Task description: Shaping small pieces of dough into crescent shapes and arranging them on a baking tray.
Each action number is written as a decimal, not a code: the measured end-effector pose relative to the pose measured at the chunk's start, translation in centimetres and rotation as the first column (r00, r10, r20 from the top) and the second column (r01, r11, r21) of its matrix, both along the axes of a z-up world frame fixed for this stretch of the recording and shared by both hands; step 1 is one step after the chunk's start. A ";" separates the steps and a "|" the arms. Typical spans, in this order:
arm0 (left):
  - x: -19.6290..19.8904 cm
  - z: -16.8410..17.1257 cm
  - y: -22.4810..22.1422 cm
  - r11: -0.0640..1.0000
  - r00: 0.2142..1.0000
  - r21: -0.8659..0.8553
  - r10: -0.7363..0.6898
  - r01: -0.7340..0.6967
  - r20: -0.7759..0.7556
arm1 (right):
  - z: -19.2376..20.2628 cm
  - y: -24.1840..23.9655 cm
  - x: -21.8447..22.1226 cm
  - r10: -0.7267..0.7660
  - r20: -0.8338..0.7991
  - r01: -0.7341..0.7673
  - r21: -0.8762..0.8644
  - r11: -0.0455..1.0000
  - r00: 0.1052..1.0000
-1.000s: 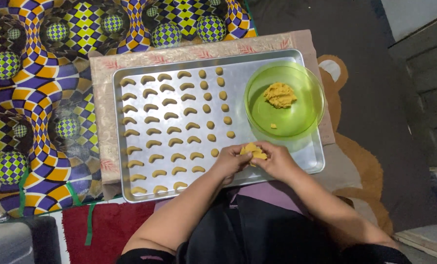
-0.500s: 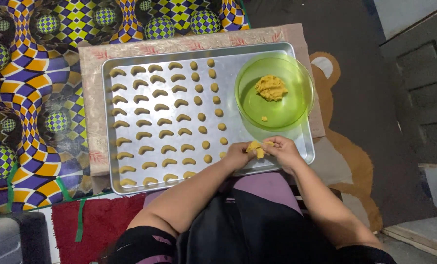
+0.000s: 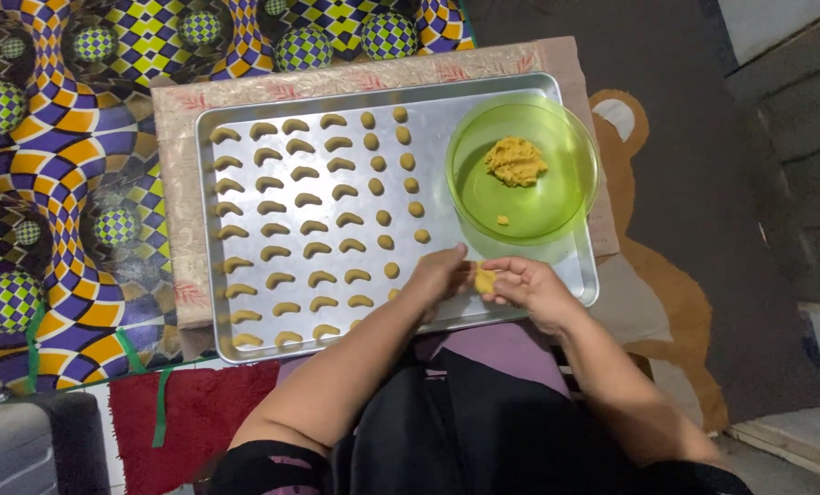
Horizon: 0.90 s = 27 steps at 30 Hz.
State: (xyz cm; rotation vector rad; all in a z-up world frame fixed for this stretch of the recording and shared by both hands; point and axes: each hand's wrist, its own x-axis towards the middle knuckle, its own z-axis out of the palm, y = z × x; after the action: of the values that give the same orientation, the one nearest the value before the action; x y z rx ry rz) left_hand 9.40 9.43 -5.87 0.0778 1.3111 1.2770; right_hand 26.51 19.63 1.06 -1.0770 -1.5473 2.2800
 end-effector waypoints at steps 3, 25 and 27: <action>0.2 3.0 -1.0 0.980 0.874 0.180 -0.016 -0.083 0.485 | -1.9 -2.2 -2.4 0.020 0.028 -0.023 0.113 0.993 0.999; -7.0 3.4 -6.4 0.866 0.584 0.281 0.016 -0.414 0.812 | -2.3 3.7 -6.6 0.031 0.062 -0.060 0.997 -0.046 0.998; -7.1 3.2 -6.6 0.854 0.555 0.302 -0.019 -0.424 0.832 | -2.6 4.1 -6.1 -0.063 0.192 -0.195 0.980 -0.046 0.979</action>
State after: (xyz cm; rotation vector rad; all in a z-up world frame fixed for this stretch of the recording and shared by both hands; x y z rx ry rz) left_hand 2.29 2.84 -2.62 -0.3202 0.1630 1.5460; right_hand 20.42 23.76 -1.55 -0.6176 -2.5611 0.3326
